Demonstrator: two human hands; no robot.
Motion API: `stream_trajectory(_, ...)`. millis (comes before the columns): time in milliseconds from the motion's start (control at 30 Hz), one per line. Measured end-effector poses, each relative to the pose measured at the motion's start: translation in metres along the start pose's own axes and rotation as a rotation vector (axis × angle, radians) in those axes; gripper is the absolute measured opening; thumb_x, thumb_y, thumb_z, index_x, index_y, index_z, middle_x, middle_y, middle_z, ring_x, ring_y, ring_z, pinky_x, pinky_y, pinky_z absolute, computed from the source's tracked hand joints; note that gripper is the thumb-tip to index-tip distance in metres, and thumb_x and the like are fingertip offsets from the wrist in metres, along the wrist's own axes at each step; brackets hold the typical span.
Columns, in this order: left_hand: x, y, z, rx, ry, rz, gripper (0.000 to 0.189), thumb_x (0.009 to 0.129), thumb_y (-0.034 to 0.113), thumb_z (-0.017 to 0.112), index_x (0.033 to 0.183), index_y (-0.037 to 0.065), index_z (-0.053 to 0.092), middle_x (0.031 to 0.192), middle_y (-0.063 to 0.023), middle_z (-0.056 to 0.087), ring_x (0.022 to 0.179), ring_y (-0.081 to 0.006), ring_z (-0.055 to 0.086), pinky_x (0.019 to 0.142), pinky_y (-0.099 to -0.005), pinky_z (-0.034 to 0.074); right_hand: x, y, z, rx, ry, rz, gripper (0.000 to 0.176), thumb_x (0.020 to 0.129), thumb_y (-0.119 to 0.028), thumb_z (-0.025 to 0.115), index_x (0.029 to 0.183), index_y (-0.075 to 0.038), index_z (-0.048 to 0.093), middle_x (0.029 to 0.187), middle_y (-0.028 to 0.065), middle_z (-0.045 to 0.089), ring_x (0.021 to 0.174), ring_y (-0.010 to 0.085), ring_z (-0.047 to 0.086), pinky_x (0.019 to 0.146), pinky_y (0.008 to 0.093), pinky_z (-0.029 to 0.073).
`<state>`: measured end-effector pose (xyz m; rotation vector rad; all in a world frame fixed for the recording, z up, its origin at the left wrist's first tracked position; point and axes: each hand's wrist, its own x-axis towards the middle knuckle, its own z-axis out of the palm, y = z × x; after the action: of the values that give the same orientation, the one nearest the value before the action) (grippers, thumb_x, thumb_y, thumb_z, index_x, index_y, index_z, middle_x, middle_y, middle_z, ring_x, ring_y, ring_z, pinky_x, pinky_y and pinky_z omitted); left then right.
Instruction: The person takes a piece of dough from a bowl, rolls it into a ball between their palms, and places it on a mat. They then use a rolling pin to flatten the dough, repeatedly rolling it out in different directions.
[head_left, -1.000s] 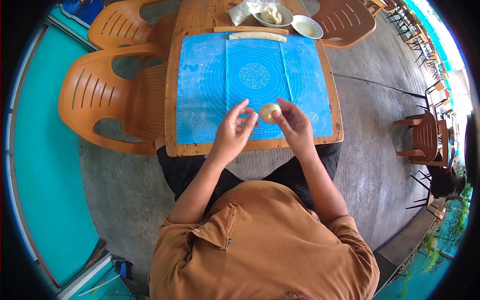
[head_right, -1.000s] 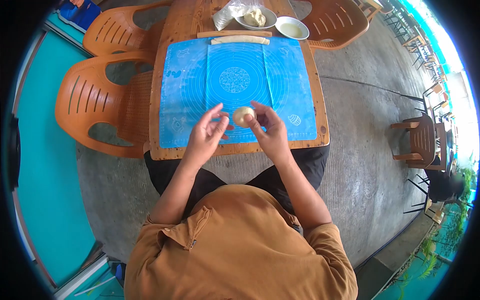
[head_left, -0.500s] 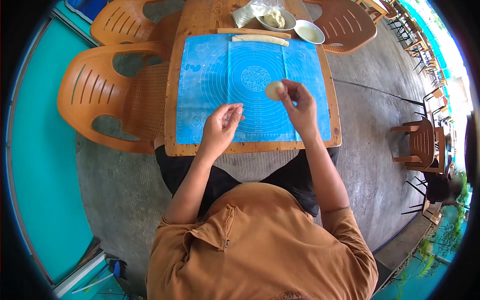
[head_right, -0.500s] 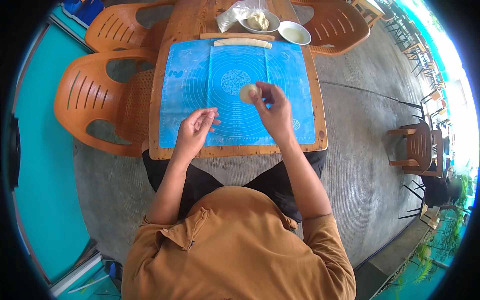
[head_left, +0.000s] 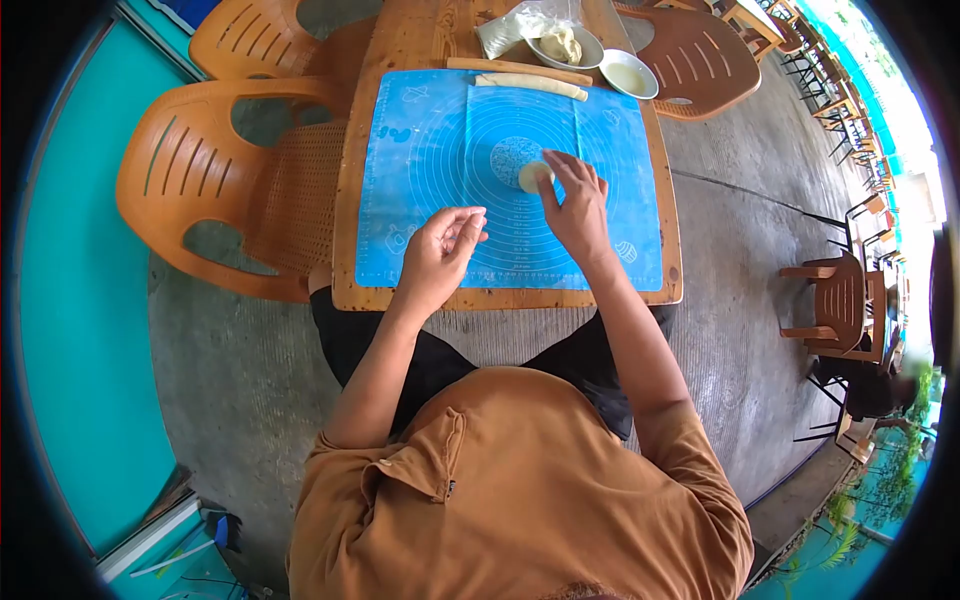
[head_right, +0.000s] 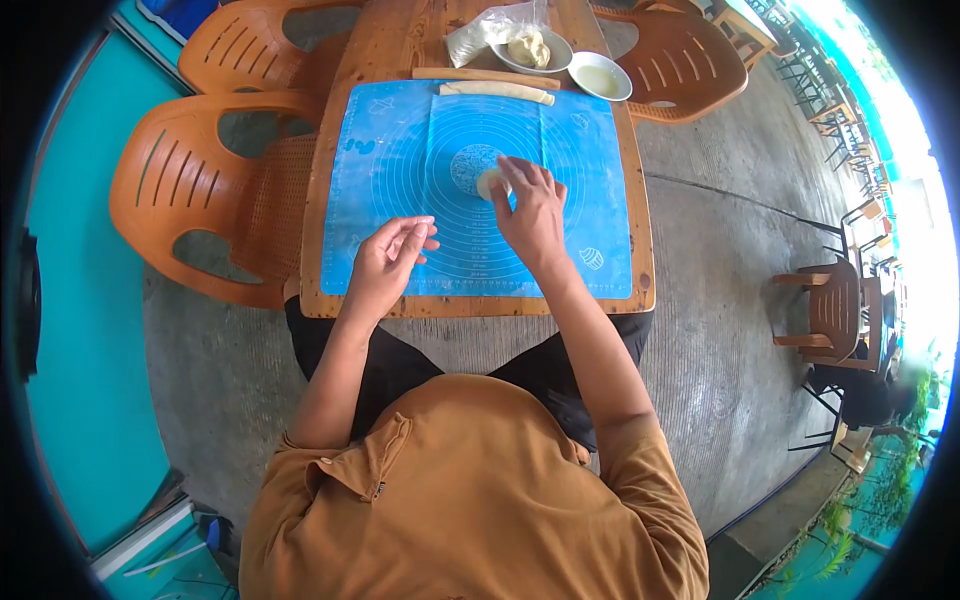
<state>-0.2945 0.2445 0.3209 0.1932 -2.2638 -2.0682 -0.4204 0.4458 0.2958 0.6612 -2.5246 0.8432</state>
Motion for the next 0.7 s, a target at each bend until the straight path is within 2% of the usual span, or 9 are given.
stream_trajectory(133,0.0,-0.006,-0.002,0.109,0.013,0.06,0.035,0.11,0.03,0.06,0.125,0.0,0.069,0.117,-0.0117,0.075,0.102,-0.0177,0.073,0.083,-0.0317,0.058,0.008,0.015,-0.011,0.002,-0.011,0.124,0.036,0.101,-0.018,0.064,0.135,-0.007,0.068,0.129,0.0148,0.068,0.119,0.0341,0.063,0.104,0.0474,0.046)
stream_trajectory(267,0.002,-0.001,0.002,0.197,0.03,0.102,0.035,0.109,0.03,0.061,0.124,0.0,0.07,0.117,-0.0124,0.075,0.103,-0.0192,0.073,0.084,-0.0319,0.058,-0.002,0.012,-0.024,0.026,-0.111,0.056,0.037,0.102,-0.018,0.062,0.137,-0.004,0.065,0.128,0.0165,0.068,0.116,0.0345,0.064,0.104,0.049,0.047)
stream_trajectory(333,0.003,0.004,0.004,0.252,0.02,0.114,0.034,0.108,0.029,0.063,0.123,0.001,0.071,0.119,-0.0134,0.074,0.106,-0.0223,0.074,0.085,-0.0334,0.058,-0.01,0.005,-0.015,0.008,-0.102,-0.026,0.044,0.103,-0.018,0.062,0.144,-0.002,0.059,0.137,0.02,0.064,0.129,0.0361,0.06,0.112,0.0486,0.044)
stream_trajectory(367,0.005,0.004,0.006,0.251,0.02,0.114,0.034,0.108,0.029,0.063,0.123,0.001,0.071,0.119,-0.0134,0.074,0.106,-0.0223,0.074,0.085,-0.0334,0.058,-0.013,0.002,-0.007,0.007,-0.101,-0.027,0.044,0.103,-0.018,0.062,0.144,-0.002,0.059,0.137,0.02,0.064,0.129,0.0361,0.06,0.112,0.0486,0.044)
stream_trajectory(433,0.008,0.002,0.008,0.274,0.008,0.137,0.034,0.108,0.029,0.062,0.123,0.001,0.072,0.121,-0.0142,0.074,0.107,-0.024,0.073,0.087,-0.0354,0.059,-0.019,-0.005,0.007,0.001,-0.171,-0.162,0.053,0.104,-0.02,0.061,0.152,-0.001,0.05,0.152,0.0224,0.054,0.145,0.0378,0.048,0.121,0.0474,0.037)
stream_trajectory(467,0.008,0.001,0.009,0.275,0.007,0.137,0.034,0.108,0.029,0.062,0.123,0.001,0.072,0.121,-0.0142,0.074,0.107,-0.024,0.073,0.087,-0.0354,0.059,-0.021,-0.006,0.007,-0.047,-0.269,-0.176,0.06,0.106,-0.024,0.058,0.159,-0.001,0.04,0.162,0.0222,0.043,0.154,0.0382,0.036,0.127,0.0496,0.027)
stream_trajectory(600,0.007,0.0,0.006,0.313,-0.017,0.13,0.035,0.109,0.031,0.06,0.124,0.001,0.072,0.123,-0.015,0.074,0.107,-0.0267,0.073,0.088,-0.0375,0.059,-0.009,-0.008,-0.002,0.004,-0.345,-0.048,0.058,0.108,-0.026,0.053,0.159,-0.001,0.039,0.162,0.0218,0.043,0.153,0.0393,0.037,0.128,0.0531,0.022)
stream_trajectory(667,0.007,-0.001,0.004,0.321,-0.018,0.136,0.035,0.109,0.031,0.06,0.123,0.001,0.072,0.123,-0.0151,0.074,0.107,-0.0274,0.073,0.089,-0.038,0.059,-0.001,-0.001,-0.004,0.038,-0.202,0.026,0.056,0.111,-0.027,0.047,0.159,0.0,0.039,0.161,0.0226,0.044,0.154,0.0394,0.035,0.128,0.0555,0.02)
stream_trajectory(700,0.007,-0.003,0.003,0.32,-0.01,0.121,0.035,0.109,0.031,0.06,0.123,0.001,0.072,0.123,-0.0153,0.074,0.107,-0.0279,0.073,0.089,-0.0382,0.059,0.004,0.003,-0.003,0.037,-0.204,0.026,0.056,0.111,-0.027,0.047,0.159,0.0,0.039,0.161,0.0226,0.044,0.154,0.0394,0.035,0.128,0.0555,0.02)
